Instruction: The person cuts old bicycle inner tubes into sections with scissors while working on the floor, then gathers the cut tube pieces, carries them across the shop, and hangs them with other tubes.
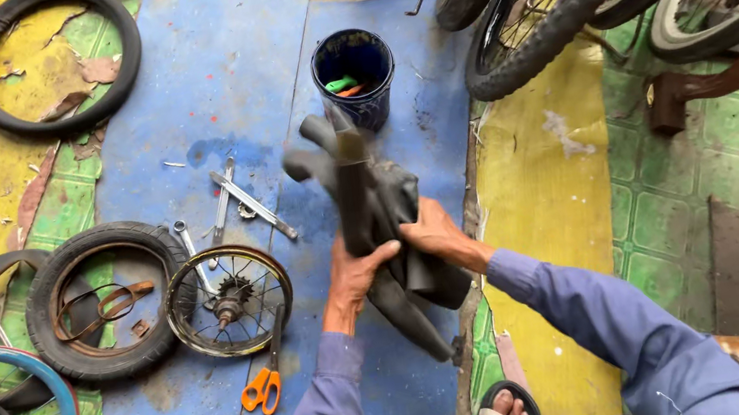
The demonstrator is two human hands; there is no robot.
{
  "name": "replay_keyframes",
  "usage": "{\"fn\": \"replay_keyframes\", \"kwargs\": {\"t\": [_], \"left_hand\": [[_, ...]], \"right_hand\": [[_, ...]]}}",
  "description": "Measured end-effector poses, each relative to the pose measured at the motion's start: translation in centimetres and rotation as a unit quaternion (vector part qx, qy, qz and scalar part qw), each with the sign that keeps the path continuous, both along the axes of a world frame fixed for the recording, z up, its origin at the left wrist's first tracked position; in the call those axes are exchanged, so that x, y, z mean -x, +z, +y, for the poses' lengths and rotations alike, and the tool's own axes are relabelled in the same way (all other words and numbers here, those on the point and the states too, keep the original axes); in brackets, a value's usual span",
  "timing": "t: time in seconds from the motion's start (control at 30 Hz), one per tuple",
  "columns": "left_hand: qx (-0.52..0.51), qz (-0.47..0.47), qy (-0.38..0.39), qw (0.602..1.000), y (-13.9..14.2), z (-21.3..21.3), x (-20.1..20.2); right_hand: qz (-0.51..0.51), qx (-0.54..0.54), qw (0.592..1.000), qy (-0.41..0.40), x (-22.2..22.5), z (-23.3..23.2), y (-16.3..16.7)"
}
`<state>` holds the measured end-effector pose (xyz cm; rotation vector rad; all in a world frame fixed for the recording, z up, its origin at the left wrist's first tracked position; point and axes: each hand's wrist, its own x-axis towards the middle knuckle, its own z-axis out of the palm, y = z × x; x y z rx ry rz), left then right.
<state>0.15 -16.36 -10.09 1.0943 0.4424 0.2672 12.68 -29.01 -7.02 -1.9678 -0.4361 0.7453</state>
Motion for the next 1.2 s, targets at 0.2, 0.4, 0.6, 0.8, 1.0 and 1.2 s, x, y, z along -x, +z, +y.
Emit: {"fn": "replay_keyframes", "kwargs": {"t": [0.2,0.4,0.6,0.8,1.0,1.2], "left_hand": [[-0.230,0.144,-0.028,0.962,4.6,-0.7,-2.1],[-0.376,0.254,-0.084,0.887,8.5,-3.1,-4.1],[-0.405,0.197,-0.127,0.884,13.9,-4.0,-4.5],[-0.490,0.259,-0.230,0.800,19.1,-3.2,-4.8],[-0.404,0.333,-0.289,0.801,29.4,-3.2,-3.9],[-0.135,0.337,-0.257,0.895,42.3,-7.1,-6.3]], "right_hand": [[0.266,-0.154,0.951,-0.019,-0.6,-2.8,1.7],[0.216,-0.150,0.964,-0.029,0.0,-2.0,6.0],[0.339,-0.202,0.891,-0.224,0.4,-1.0,13.0],[0.375,-0.185,0.835,-0.357,1.6,-1.7,19.1],[0.404,-0.214,0.799,-0.390,4.5,-5.6,27.1],[0.281,-0.169,0.882,-0.339,5.3,-12.0,38.6]]}}
